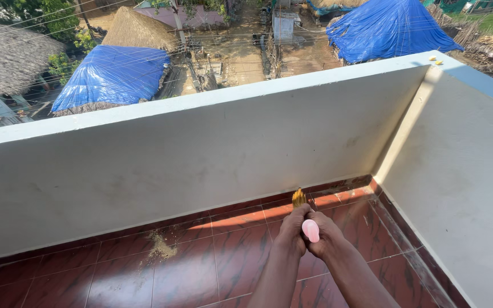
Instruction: The person sweeps debris along the edge of a tiled balcony using a broom.
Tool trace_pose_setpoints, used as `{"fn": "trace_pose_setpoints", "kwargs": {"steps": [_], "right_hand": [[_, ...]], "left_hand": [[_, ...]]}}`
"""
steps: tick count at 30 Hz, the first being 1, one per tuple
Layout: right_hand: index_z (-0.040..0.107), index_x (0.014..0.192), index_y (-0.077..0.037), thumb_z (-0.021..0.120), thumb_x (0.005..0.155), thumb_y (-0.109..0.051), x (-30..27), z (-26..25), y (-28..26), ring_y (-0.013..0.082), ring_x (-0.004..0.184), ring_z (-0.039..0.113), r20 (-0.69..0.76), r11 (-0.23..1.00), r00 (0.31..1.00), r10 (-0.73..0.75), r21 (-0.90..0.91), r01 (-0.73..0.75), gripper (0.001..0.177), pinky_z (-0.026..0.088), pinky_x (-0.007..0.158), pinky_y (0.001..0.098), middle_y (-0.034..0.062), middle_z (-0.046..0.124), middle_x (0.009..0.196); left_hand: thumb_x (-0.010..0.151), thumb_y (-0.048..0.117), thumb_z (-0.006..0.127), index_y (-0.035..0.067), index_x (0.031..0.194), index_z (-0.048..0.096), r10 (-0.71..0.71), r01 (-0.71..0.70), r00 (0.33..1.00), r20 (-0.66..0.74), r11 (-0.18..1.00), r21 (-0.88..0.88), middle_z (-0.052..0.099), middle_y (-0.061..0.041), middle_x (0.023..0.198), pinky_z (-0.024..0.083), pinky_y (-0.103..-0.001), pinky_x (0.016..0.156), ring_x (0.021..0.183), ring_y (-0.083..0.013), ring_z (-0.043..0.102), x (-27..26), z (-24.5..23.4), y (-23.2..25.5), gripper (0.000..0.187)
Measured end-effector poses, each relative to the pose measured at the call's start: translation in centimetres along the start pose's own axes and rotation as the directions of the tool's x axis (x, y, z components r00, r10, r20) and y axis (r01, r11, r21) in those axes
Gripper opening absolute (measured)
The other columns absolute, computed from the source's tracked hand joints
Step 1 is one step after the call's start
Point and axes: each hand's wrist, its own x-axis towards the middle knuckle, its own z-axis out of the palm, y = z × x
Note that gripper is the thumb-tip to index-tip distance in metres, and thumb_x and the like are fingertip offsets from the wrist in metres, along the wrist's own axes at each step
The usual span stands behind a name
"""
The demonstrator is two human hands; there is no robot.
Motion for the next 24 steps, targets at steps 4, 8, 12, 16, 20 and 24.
{"fn": "trace_pose_setpoints", "kwargs": {"steps": [4, 8, 12, 16, 20, 24], "right_hand": [[0.057, 0.106, 0.007, 0.050, 0.098, -0.006, 0.9, -2.5, -0.8, 0.0238, 0.076, 0.069, -0.044, 0.999, 0.998, -0.039, 0.008, 0.039, 0.016, 0.061, 0.068, 0.0375, 0.0168, 0.067, 0.094], [0.059, 0.105, 0.006, 0.055, 0.099, -0.006, 2.8, -4.6, -0.2, 0.0210, 0.073, 0.066, -0.108, 0.996, 0.990, -0.087, 0.001, 0.088, 0.014, 0.058, 0.063, 0.0370, 0.0143, 0.065, 0.091], [0.059, 0.103, 0.003, 0.054, 0.098, -0.006, 4.7, -6.8, -0.6, 0.0205, 0.071, 0.065, -0.086, 0.994, 0.991, -0.106, 0.016, 0.108, 0.012, 0.056, 0.060, 0.0362, 0.0130, 0.065, 0.089], [0.058, 0.105, 0.004, 0.052, 0.099, -0.008, 3.4, -8.0, -1.4, 0.0204, 0.074, 0.067, -0.104, 0.999, 0.993, -0.048, 0.020, 0.051, 0.014, 0.058, 0.064, 0.0353, 0.0135, 0.066, 0.090], [0.058, 0.107, 0.003, 0.051, 0.099, -0.009, 2.3, -7.3, -2.1, 0.0217, 0.074, 0.067, -0.134, 1.000, 0.991, -0.018, 0.011, 0.020, 0.016, 0.059, 0.066, 0.0361, 0.0141, 0.066, 0.089], [0.058, 0.108, 0.004, 0.051, 0.100, -0.009, 3.1, -8.1, -1.7, 0.0224, 0.073, 0.067, -0.156, 1.000, 0.988, -0.005, -0.006, 0.004, 0.017, 0.059, 0.064, 0.0367, 0.0151, 0.067, 0.088]], "left_hand": [[0.088, 0.023, 0.071, 0.004, 0.094, 0.068, 0.001, 0.004, 0.998, 0.064, 0.997, -0.072, 0.067, -0.007, 0.087, 0.055, -0.037, 0.068, 0.077, -0.0181, 0.064, 2.6, 0.5, -1.9, 0.020], [0.090, 0.019, 0.073, 0.006, 0.095, 0.068, -0.064, 0.076, 0.993, 0.099, 0.989, -0.129, 0.066, -0.006, 0.087, 0.054, -0.037, 0.068, 0.076, -0.0182, 0.064, 3.8, 0.5, -3.0, 0.015], [0.087, 0.023, 0.072, 0.003, 0.093, 0.068, -0.077, 0.076, 0.996, 0.054, 0.997, 0.005, 0.068, -0.009, 0.087, 0.056, -0.040, 0.068, 0.076, -0.0209, 0.065, 4.4, 1.5, -3.3, 0.021], [0.081, 0.020, 0.072, 0.001, 0.094, 0.069, -0.107, 0.106, 0.994, 0.003, 0.989, 0.100, 0.071, -0.012, 0.091, 0.057, -0.041, 0.071, 0.080, -0.0234, 0.069, 5.2, 2.6, -4.5, 0.023], [0.081, 0.023, 0.073, 0.001, 0.096, 0.069, -0.146, 0.152, 0.988, -0.051, 0.981, 0.122, 0.073, -0.014, 0.095, 0.057, -0.042, 0.073, 0.083, -0.0251, 0.071, 5.6, 2.6, -5.7, 0.027], [0.081, 0.022, 0.072, 0.000, 0.098, 0.068, -0.174, 0.174, 0.985, -0.015, 0.982, 0.072, 0.071, -0.014, 0.095, 0.057, -0.043, 0.073, 0.083, -0.0257, 0.070, 6.7, 2.1, -6.4, 0.028]]}}
